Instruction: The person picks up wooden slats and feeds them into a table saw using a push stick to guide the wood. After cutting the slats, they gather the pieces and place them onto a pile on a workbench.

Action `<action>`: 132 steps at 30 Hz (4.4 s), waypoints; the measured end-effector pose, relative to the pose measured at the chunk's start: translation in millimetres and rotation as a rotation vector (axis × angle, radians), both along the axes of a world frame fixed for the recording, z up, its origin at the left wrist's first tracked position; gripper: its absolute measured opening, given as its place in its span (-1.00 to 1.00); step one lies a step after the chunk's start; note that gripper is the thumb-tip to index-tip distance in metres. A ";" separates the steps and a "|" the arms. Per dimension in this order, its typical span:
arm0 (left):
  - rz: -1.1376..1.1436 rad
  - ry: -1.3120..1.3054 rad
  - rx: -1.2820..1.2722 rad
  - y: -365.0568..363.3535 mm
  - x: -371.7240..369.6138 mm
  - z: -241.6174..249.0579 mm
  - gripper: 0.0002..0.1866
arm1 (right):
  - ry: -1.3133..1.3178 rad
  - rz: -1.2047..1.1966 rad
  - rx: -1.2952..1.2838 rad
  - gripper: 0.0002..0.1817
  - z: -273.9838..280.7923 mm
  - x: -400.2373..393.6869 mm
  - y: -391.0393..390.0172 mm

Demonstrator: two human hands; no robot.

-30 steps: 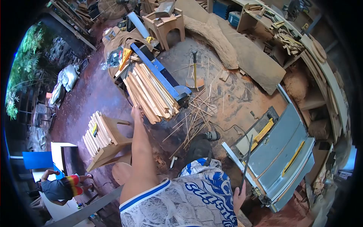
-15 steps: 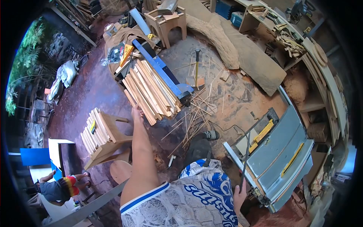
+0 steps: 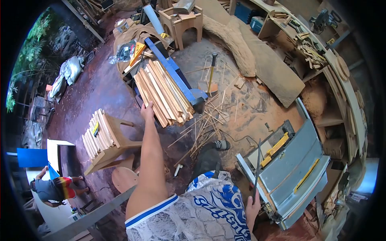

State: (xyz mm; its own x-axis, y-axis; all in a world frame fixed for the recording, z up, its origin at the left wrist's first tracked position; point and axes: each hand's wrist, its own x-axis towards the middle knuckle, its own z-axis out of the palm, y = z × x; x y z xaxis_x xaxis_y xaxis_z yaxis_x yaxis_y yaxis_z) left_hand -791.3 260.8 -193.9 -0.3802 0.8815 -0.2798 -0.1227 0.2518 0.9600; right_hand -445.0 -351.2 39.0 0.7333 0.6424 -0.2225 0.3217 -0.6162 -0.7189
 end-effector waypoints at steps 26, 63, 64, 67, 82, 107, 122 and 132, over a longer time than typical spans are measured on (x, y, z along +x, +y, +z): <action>0.047 0.072 -0.017 -33.2 -9.4 45.4 -0.56 | 0.051 -0.208 0.174 -0.34 -28.5 -8.6 -34.3; -1.859 0.564 0.654 -432.5 288.7 181.5 -0.54 | -0.348 -1.393 -0.189 -0.62 -30.0 217.5 -365.9; -1.797 0.527 0.604 -429.9 274.1 176.7 -0.61 | -0.381 -1.345 -0.213 -0.61 -37.6 230.1 -366.9; -1.746 0.399 0.345 -420.4 244.5 157.8 -0.74 | -0.328 -1.280 -0.362 -0.63 -54.8 253.3 -369.3; -2.059 -0.423 -0.223 -684.0 474.0 231.7 -0.73 | -0.220 -1.597 0.884 -0.78 29.4 20.7 -277.8; -3.693 0.284 -0.045 -659.1 489.3 295.6 -0.75 | -0.129 -1.749 1.362 -0.49 45.3 -148.3 -278.1; -3.517 0.201 0.819 -642.2 543.4 296.5 -0.75 | -0.379 -1.584 0.872 -0.65 36.6 -129.5 -256.7; -2.426 0.424 0.412 -539.2 490.2 178.7 -0.46 | -0.583 -1.614 0.270 -0.77 -74.8 -147.3 -249.8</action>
